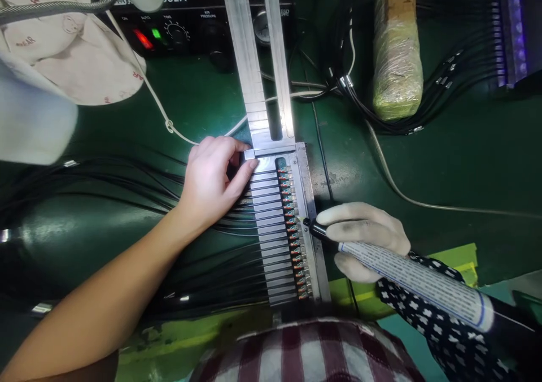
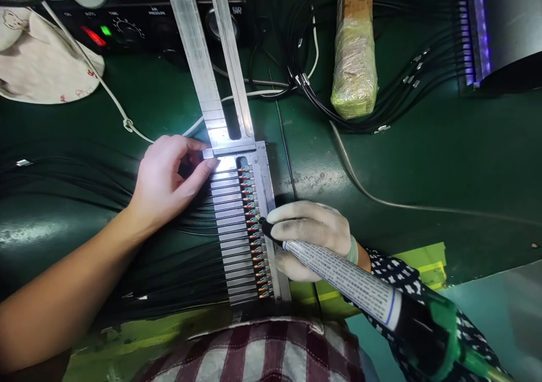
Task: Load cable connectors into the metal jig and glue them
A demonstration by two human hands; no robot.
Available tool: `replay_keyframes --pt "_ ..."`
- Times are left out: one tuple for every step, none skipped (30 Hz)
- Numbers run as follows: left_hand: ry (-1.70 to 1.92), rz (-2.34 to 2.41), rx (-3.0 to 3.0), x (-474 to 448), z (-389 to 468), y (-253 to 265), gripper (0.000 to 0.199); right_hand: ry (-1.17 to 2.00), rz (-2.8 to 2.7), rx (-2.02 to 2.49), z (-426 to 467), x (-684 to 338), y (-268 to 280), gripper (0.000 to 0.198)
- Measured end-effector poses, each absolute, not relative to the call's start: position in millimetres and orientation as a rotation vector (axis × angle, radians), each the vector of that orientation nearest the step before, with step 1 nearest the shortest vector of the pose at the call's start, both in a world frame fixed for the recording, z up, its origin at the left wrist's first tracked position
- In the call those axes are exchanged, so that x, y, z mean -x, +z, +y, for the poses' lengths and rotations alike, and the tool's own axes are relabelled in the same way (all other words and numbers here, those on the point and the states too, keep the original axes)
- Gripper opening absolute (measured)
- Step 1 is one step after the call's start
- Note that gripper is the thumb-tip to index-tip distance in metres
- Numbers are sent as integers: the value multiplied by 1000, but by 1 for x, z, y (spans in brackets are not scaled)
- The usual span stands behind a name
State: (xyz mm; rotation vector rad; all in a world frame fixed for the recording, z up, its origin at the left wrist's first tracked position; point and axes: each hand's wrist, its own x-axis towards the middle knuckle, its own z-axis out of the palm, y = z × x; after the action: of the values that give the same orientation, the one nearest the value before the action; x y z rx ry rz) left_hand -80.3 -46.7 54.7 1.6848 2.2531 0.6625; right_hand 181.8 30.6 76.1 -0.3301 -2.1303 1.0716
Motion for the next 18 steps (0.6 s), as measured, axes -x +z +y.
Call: replay_keyframes --pt "667 2252 -1685 80 -47 55 18 1074 -2140 328 30 -182 74 19" --pt "672 2247 -1686 81 -47 54 18 1073 -2139 318 30 -182 72 18" --pt "676 2242 -1688 81 -47 54 18 1073 -2132 309 30 -182 69 19" --pt "680 2237 -1690 81 -47 54 17 1070 -2110 294 31 -181 67 19" --pt "679 2235 -1692 81 -47 54 17 1070 -2088 281 31 -180 65 20" --pt "675 2236 -1692 81 -48 54 17 1069 -2069 271 32 -179 64 20" --pt "668 2239 -1693 81 -48 54 17 1071 -2059 266 33 -178 63 21" --pt "660 2245 -1692 81 -48 54 18 1073 -2054 262 33 -177 62 22" --pt "653 2249 -1691 81 -48 54 18 1075 -2051 254 33 -177 62 22" --pt "649 2251 -1692 81 -48 54 18 1080 -2053 252 33 -177 61 21" --pt "649 2252 -1694 81 -48 54 18 1085 -2061 258 33 -178 62 21" --pt "649 2252 -1696 81 -47 54 18 1086 -2061 266 33 -178 62 22" --pt "650 2252 -1698 81 -47 54 18 1086 -2061 274 32 -179 63 22" --pt "651 2251 -1701 81 -47 54 17 1087 -2064 281 32 -179 64 22" --pt "653 2250 -1704 81 -47 54 17 1091 -2071 288 31 -180 65 22" --pt "657 2248 -1707 81 -47 54 17 1093 -2079 294 31 -180 66 21" --pt "660 2245 -1710 81 -48 54 16 1095 -2088 295 31 -181 67 20" --pt "665 2241 -1714 81 -48 54 16 1098 -2100 302 31 -182 68 20"
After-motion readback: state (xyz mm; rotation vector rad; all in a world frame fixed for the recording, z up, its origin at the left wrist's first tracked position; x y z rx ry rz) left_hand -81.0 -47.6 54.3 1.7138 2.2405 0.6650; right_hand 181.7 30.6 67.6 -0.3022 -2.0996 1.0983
